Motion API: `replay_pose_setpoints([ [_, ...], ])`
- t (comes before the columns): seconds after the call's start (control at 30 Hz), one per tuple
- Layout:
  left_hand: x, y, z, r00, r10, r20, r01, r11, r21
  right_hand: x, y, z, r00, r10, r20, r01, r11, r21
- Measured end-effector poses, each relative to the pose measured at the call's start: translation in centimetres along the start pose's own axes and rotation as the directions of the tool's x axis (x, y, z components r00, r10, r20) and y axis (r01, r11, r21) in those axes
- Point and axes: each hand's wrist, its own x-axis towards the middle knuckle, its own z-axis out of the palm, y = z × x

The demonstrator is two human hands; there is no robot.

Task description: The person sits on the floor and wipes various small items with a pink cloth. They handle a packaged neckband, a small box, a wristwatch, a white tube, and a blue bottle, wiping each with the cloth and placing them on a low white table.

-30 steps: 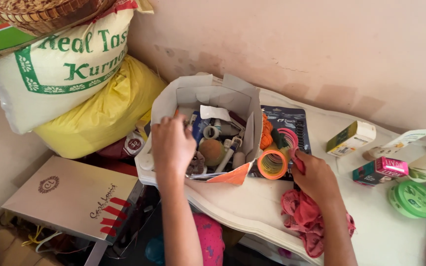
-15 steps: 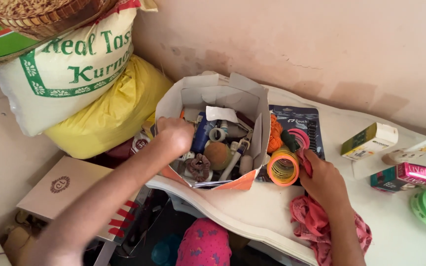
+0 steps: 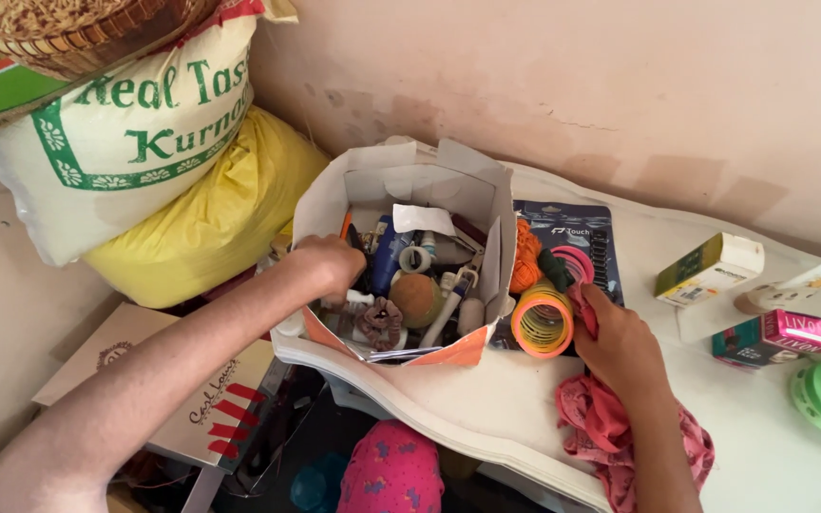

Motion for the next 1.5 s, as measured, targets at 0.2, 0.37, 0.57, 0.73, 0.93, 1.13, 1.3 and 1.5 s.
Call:
replay_pose_setpoints([
  [0.2,-4.4,1.3,-2.2,0.993,0.042,-0.108,-0.034,0.997,0.067,-0.1,0.2,-0.1,1.0,-0.015,-0.019,0.015,1.0,0.014],
  [0.37,-10.1,0.2,-6.6,0.989,-0.033,-0.143,-0.001,0.973,-0.231,-0.2,0.4,0.0,1.0,-0.024,-0.019,0.025,1.0,0.016],
  [0.57,-14.6,1.8,-8.1,0.684,-0.011,-0.729,-0.34,0.88,-0.332,-0.5,0.5,-1.4,0.997,-0.022,-0.076,0.022,1.0,-0.001],
  [0.73,-14.4,5.4,-6.7,0.25,-0.085,-0.965,-0.483,0.853,-0.2,-1.1,0.2,-3.4,0.967,-0.02,-0.255,0.025,1.0,0.014],
  [0.93,-11.8,6.5,-5.0,0.296,0.015,-0.955,-0.163,0.986,-0.035,-1.7,-0.2,-5.0,0.937,-0.03,-0.348,0.068,0.993,0.099],
  [1.13,-11.8,8.1,-4.5,0.385,-0.231,-0.893,-0.506,0.757,-0.414,-2.0,-2.2,-6.3,0.894,-0.094,-0.439,0.192,0.964,0.185],
  [1.3,-11.2,13.9,-5.1,0.61,-0.244,-0.754,-0.759,0.092,-0.644,-2.8,-2.9,-5.8,0.934,0.179,-0.309,0.115,0.669,0.734],
  [1.5,-8.2,22.2,-5.1,0.604,-0.096,-0.791,-0.763,-0.355,-0.539,-2.4,0.6,-5.0,0.911,0.127,-0.392,0.402,-0.058,0.914],
])
